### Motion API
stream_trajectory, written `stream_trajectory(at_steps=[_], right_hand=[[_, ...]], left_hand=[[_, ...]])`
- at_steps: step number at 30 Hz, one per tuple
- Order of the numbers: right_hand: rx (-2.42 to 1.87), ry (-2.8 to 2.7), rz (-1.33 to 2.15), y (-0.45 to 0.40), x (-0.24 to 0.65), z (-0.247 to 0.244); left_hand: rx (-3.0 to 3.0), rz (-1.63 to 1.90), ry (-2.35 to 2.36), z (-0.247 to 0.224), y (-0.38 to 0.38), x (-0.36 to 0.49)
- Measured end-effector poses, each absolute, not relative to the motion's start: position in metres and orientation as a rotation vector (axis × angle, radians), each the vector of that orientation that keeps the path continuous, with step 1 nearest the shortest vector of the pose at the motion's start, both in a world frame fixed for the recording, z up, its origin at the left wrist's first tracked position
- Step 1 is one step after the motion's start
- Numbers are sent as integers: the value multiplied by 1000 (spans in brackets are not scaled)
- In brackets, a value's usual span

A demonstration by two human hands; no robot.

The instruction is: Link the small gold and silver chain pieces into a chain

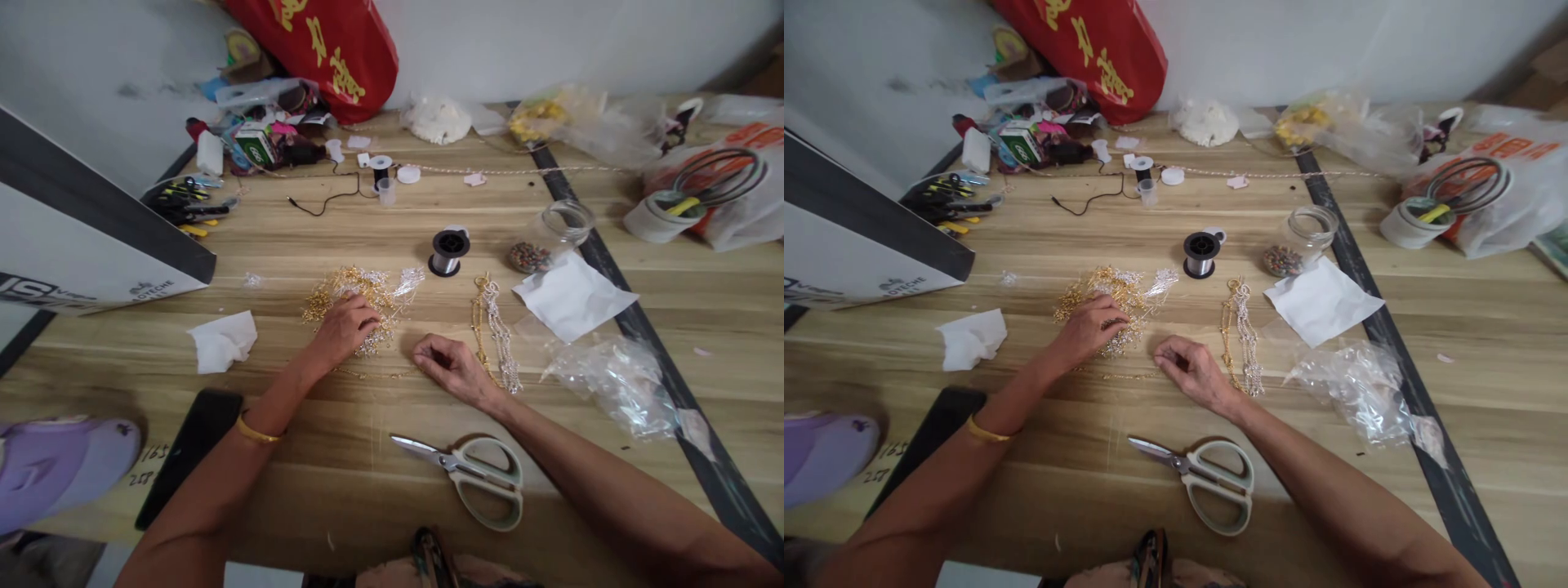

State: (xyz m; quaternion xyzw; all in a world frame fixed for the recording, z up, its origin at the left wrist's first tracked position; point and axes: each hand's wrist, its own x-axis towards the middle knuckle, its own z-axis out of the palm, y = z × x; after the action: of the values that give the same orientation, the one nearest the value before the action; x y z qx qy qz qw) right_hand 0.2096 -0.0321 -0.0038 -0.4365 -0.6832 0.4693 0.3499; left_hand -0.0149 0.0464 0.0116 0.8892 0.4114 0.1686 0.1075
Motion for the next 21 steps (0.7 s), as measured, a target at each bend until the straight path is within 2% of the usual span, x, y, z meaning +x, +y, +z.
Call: stream_trajectory(at_steps=[21], right_hand=[[-1134,-1802,1183,-33,210,-3]], left_hand=[[2532,555,1179,18,37,-27]])
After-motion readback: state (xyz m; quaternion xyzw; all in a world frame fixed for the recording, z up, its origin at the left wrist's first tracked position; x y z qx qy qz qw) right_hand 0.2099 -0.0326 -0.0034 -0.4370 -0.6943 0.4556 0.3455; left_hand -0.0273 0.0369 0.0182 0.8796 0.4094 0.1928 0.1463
